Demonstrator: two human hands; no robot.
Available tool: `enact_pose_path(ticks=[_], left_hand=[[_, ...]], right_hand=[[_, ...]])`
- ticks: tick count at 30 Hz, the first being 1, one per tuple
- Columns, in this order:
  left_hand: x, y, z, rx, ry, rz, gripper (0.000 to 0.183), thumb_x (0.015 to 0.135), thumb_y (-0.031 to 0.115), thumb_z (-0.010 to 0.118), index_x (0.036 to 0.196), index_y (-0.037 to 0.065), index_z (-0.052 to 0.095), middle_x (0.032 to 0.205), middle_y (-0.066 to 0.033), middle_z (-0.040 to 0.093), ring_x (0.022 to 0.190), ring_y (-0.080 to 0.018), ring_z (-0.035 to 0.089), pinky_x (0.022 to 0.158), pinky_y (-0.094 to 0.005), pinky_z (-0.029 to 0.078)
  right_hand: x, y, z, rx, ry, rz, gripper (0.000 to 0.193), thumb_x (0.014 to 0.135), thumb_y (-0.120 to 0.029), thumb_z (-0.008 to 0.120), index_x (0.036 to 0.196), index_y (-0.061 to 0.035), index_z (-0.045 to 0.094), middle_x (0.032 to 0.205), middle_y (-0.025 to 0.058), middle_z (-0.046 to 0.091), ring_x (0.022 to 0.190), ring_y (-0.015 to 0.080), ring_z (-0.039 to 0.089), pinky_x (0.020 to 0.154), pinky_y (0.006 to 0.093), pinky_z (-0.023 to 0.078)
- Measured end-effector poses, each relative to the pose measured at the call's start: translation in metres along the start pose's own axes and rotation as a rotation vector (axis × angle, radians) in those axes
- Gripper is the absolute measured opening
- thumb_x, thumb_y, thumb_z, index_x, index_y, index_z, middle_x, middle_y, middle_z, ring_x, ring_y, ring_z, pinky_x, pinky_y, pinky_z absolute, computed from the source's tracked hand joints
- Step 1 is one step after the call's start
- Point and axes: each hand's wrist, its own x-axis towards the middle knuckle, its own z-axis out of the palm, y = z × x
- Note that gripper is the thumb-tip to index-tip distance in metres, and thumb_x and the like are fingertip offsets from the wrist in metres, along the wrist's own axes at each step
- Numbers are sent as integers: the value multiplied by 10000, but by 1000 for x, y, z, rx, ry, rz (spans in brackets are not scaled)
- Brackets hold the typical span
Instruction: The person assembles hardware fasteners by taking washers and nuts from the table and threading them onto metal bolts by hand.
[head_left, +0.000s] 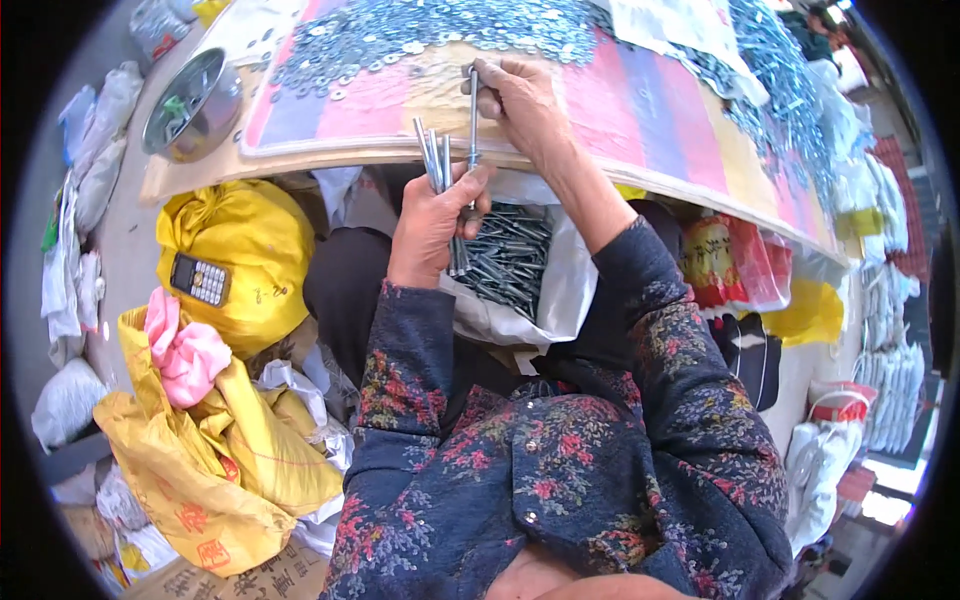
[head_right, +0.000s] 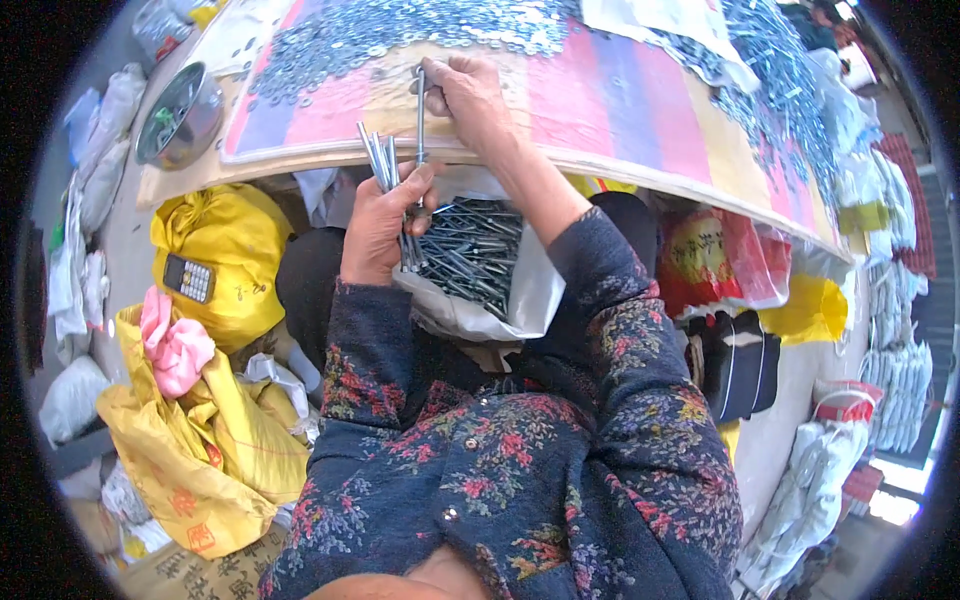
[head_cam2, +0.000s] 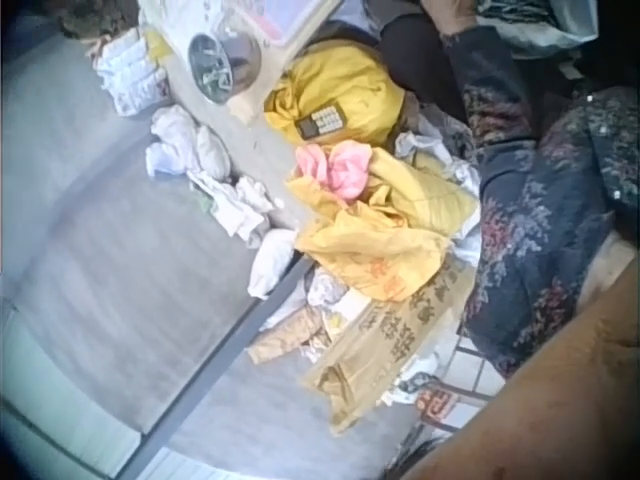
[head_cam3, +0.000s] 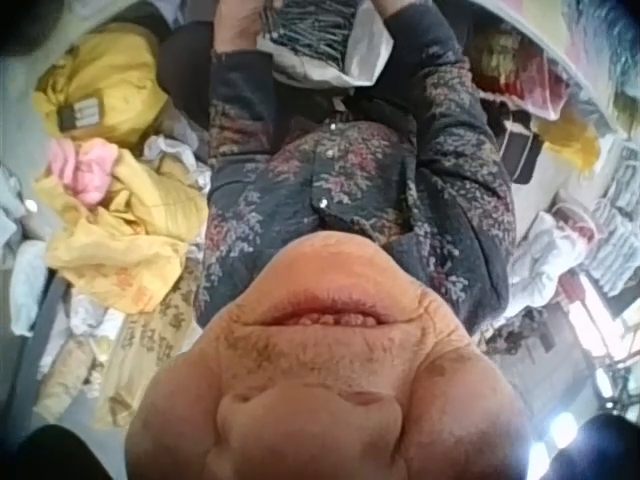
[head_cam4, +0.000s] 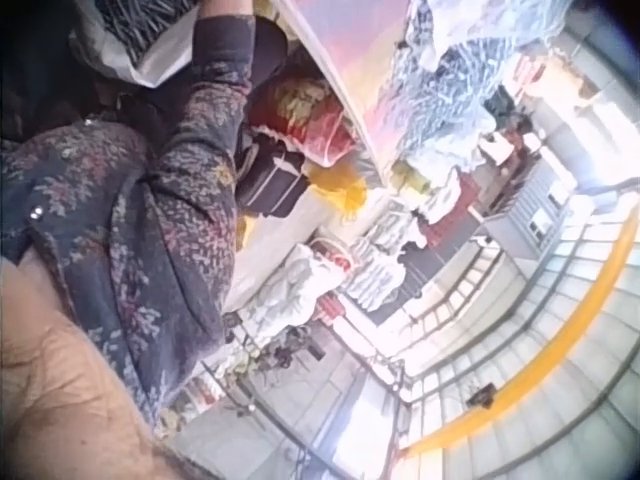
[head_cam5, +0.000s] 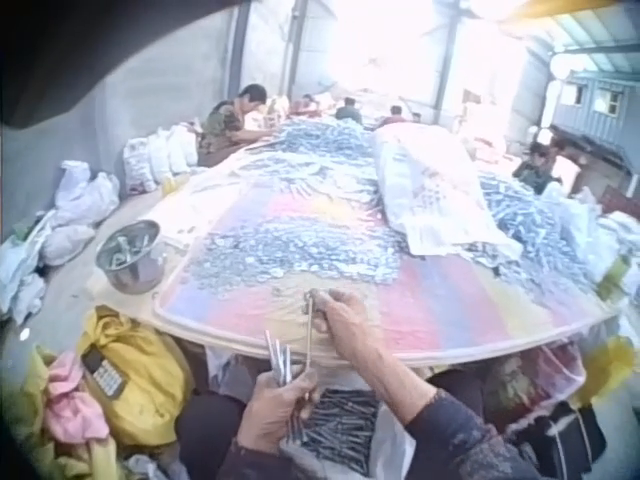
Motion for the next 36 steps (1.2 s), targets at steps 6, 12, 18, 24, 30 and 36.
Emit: enact_pose_path(ticks=[6, 12, 18, 24, 30, 36], left_hand=[[7, -20, 11, -200, -213, -109, 240, 867, 169, 667, 1004, -22, 621, 694, -38, 561, 479, -60, 443, 418, -169, 332], [12, -41, 19, -173, -93, -115, 137, 832, 97, 696, 874, -2, 612, 703, -63, 583, 534, -80, 485, 422, -182, 347], [14, -39, 29, -163, -42, -57, 102, 818, 52, 697, 837, -2, 613, 701, -72, 595, 532, -84, 487, 422, -192, 358], [17, -40, 31, -169, -17, -115, 116, 813, 51, 698, 849, -11, 607, 692, -78, 601, 492, -76, 469, 416, -186, 354], [17, -36, 29, -107, 20, -110, 121, 811, 60, 702, 847, -10, 610, 688, -78, 606, 479, -75, 470, 412, -184, 355], [16, -39, 27, -97, -57, -76, 131, 807, 79, 713, 836, -7, 618, 689, -66, 603, 483, -74, 473, 414, -185, 357]], right_hand=[[-31, -7, -27, 693, 66, 97, 227, 892, -161, 631, 721, -13, 618, 632, 37, 625, 501, 61, 492, 438, 233, 382], [-60, -12, -46, -251, 99, -311, 174, 900, -152, 620, 839, 7, 655, 657, 31, 638, 580, 51, 577, 540, 192, 434], [3, 7, -144, -713, 379, -332, 199, 863, -200, 591, 939, -44, 688, 858, 165, 680, 749, 248, 676, 691, 363, 515], [65, 54, -161, -1248, 450, -265, 269, 809, -293, 594, 880, -48, 680, 874, 203, 667, 854, 359, 649, 739, 474, 499], [41, 21, -140, -951, 275, -185, 305, 837, -333, 637, 864, -33, 684, 777, 110, 652, 720, 222, 617, 649, 351, 475], [-32, -16, -93, -202, -17, -126, 248, 886, -276, 662, 798, -44, 650, 662, -36, 518, 599, 39, 432, 546, 213, 342]])
